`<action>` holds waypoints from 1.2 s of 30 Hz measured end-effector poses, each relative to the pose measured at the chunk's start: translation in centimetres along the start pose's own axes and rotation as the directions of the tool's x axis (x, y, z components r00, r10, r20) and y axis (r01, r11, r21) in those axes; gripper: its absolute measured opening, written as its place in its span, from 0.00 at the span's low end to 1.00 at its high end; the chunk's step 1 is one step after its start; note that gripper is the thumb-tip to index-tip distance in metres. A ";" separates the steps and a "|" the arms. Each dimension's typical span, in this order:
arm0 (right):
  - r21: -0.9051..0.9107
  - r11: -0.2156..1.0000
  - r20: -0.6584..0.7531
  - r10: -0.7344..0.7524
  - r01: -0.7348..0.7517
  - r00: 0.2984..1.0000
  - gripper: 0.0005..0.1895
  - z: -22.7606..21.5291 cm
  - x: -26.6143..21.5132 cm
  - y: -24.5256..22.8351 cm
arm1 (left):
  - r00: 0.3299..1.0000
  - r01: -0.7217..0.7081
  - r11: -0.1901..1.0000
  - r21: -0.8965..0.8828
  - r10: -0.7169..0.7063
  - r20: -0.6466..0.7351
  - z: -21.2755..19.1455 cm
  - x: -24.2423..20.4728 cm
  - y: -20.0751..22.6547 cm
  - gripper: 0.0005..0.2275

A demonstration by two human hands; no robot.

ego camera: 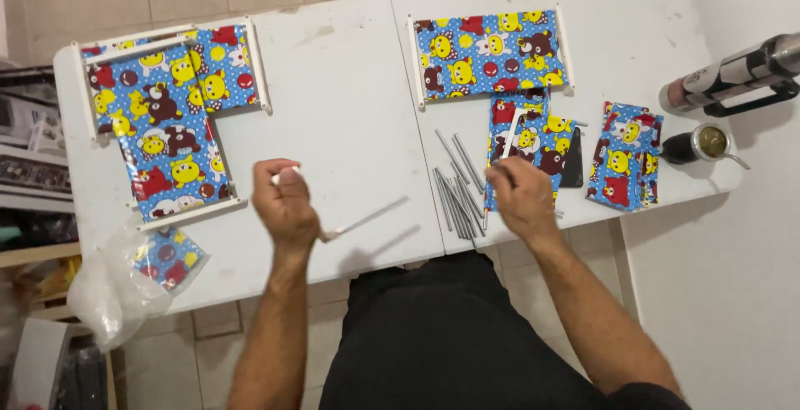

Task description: Disassembling a small multi-tier rack by removing support rods and fabric panels.

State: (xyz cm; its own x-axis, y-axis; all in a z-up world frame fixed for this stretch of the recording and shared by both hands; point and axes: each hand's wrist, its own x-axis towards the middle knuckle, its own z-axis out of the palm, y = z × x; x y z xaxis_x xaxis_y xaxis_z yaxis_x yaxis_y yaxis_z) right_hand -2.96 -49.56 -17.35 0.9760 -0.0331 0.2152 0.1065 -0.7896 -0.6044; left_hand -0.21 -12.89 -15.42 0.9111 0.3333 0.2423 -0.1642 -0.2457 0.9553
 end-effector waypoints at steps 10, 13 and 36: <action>-0.156 0.763 0.456 0.619 -0.627 0.639 0.23 13.3 -6.8 14.1 | 0.966 0.251 0.966 -0.066 -0.246 0.076 -4.3 -3.5 -5.1 0.16; -0.107 0.777 0.372 0.610 -0.621 0.699 0.23 12.2 -4.9 10.1 | 0.953 0.299 0.942 -0.154 -0.286 0.099 -2.9 -4.3 -5.0 0.15; 0.330 0.706 0.915 -0.077 -0.626 0.395 0.20 7.4 -5.5 -7.0 | 0.747 0.134 0.977 0.163 -0.208 0.631 3.3 -11.4 -6.0 0.19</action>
State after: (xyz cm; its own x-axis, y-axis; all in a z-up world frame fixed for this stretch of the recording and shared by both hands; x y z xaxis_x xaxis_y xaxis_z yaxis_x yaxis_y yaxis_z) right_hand -7.66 -39.35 -20.02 0.5516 0.6084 -0.5707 -0.4734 -0.3349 -0.8147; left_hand -8.39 -18.20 -24.45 0.9536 -0.2744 -0.1242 0.0231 -0.3444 0.9385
